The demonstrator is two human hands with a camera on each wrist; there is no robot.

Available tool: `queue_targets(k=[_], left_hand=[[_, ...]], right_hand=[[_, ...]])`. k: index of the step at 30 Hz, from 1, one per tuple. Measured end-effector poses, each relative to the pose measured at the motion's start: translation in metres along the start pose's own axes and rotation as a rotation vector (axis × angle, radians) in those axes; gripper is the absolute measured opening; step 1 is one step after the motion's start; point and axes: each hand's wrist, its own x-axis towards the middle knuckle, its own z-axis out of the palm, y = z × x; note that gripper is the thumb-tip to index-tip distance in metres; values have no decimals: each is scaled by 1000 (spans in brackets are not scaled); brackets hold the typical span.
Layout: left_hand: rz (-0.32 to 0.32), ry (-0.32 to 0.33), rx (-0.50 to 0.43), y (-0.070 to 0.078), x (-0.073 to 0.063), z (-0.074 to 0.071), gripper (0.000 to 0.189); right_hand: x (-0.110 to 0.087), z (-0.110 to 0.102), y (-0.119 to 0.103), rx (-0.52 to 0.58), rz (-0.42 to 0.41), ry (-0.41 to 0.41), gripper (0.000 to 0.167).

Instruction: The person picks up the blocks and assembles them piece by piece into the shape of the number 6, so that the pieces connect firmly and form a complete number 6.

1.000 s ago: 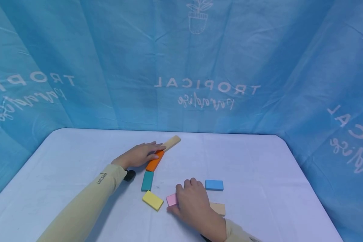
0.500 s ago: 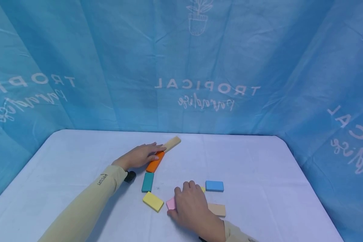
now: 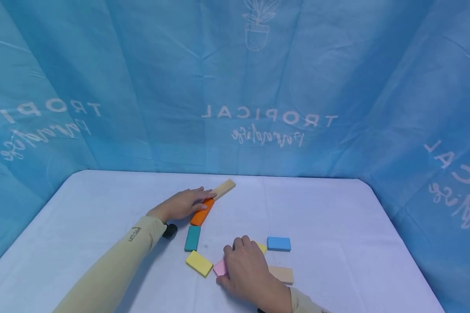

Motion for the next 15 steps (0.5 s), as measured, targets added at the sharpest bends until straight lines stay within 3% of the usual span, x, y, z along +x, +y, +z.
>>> queue_targets(k=[15], left_hand=[[17, 12, 21, 0, 0, 1, 49]], right_hand=[[2, 4, 1, 17, -7, 28, 62]])
